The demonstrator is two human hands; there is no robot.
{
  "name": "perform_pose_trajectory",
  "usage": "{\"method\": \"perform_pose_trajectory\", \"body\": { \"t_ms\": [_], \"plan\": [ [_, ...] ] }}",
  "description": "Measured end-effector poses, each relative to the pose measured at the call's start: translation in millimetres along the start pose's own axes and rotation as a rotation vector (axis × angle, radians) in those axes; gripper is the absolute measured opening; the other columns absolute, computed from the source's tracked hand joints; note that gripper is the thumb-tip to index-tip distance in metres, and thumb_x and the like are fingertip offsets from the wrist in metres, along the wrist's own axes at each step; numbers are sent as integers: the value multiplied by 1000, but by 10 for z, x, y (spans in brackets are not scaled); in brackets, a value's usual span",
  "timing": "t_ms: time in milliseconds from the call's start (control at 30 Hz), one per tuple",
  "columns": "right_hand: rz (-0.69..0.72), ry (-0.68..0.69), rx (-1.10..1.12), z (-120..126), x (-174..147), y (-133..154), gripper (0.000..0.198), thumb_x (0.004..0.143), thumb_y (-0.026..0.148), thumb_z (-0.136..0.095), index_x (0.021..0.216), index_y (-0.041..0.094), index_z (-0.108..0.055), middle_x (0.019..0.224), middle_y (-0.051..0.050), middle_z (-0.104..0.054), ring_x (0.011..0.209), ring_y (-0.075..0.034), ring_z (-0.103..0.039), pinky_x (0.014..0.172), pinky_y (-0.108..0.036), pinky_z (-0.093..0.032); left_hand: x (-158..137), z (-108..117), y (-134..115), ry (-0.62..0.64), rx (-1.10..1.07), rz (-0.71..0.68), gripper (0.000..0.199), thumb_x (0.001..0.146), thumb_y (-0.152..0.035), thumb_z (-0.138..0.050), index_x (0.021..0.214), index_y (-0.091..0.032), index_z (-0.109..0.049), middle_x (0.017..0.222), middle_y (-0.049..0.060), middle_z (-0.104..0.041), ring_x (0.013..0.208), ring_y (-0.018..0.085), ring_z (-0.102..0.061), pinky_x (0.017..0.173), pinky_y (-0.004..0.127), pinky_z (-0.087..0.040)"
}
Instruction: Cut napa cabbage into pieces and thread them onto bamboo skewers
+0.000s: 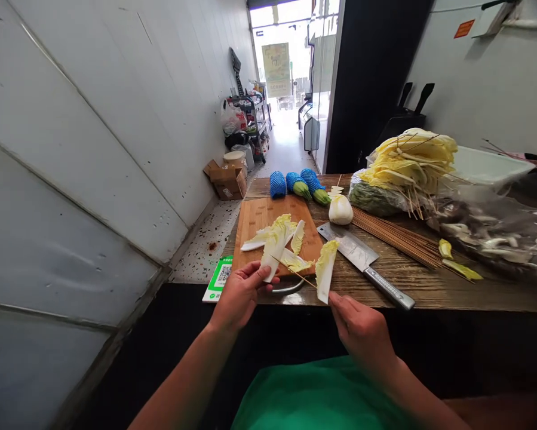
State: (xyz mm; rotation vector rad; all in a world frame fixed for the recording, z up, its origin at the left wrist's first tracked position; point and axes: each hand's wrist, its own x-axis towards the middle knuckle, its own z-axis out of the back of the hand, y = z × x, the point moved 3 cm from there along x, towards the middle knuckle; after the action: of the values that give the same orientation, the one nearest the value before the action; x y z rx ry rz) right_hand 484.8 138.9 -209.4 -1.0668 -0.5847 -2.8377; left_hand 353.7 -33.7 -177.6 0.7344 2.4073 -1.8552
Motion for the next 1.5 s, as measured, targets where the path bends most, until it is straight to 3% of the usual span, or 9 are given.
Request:
{"method": "perform_pose_trajectory", "body": {
  "t_ms": [200,567,767,900,1067,1200,1367,1433,1500],
  "plan": [
    [48,61,-60,55,-204,18,26,90,13,-38,99,13,-63,63,-2,-62,52,-11,-56,52,-21,-39,-32,47,158,-60,-315,112,12,74,-6,-60,84,-10,-64,89,10,-67,58,5,-57,45,11,-45],
    [56,120,-146,69,-281,35,30,91,12,-36,104,15,-63,59,-1,-58,50,-10,-52,50,-21,-34,-54,49,153,18,-304,173,8,74,-6,-58,78,-7,-65,89,11,-67,50,2,-50,33,6,-36],
    [31,150,-83,-11,-257,0,27,91,15,-38,97,14,-64,63,-3,-61,53,-12,-57,52,-22,-39,-48,32,180,15,-279,173,8,74,-5,-62,81,-8,-64,83,9,-67,68,9,-63,57,13,-53],
    [-41,246,94,-62,-219,-91,22,89,19,-42,101,14,-60,83,-7,-67,70,-16,-63,62,-25,-49,29,9,226,-3,-236,117,10,70,-3,-65,78,-8,-62,77,8,-67,68,11,-64,66,18,-56],
    [-8,340,125,205,-24,-179,28,80,32,-58,104,17,-59,101,-11,-63,93,-23,-59,78,-36,-50,19,0,227,25,-142,67,14,66,-6,-70,78,-8,-63,77,8,-68,66,11,-64,64,18,-55],
    [-9,358,167,333,301,-183,22,88,34,-47,87,19,-64,93,-9,-65,87,-20,-59,78,-35,-48,-33,-7,199,-1,-76,9,19,63,-10,-74,78,-9,-62,75,6,-68,63,10,-63,61,18,-55],
    [155,554,490,5,676,-42,24,90,22,-44,108,19,-60,101,-6,-67,92,-15,-60,84,-29,-45,-54,-88,197,69,-53,-13,22,63,-14,-74,80,-9,-62,75,6,-68,63,10,-63,64,18,-54],
    [224,614,519,-125,753,11,23,89,20,-45,105,19,-62,88,-3,-70,83,-14,-62,84,-29,-44,-66,-116,181,95,-54,-20,22,64,-14,-74,81,-9,-61,76,6,-68,63,10,-63,65,18,-53],
    [234,679,562,-195,772,53,24,89,19,-43,101,17,-64,67,1,-68,65,-11,-62,72,-24,-47,-85,-130,155,107,-60,-25,22,65,-14,-73,83,-8,-61,76,6,-68,63,9,-63,66,18,-53]
  ]
}}
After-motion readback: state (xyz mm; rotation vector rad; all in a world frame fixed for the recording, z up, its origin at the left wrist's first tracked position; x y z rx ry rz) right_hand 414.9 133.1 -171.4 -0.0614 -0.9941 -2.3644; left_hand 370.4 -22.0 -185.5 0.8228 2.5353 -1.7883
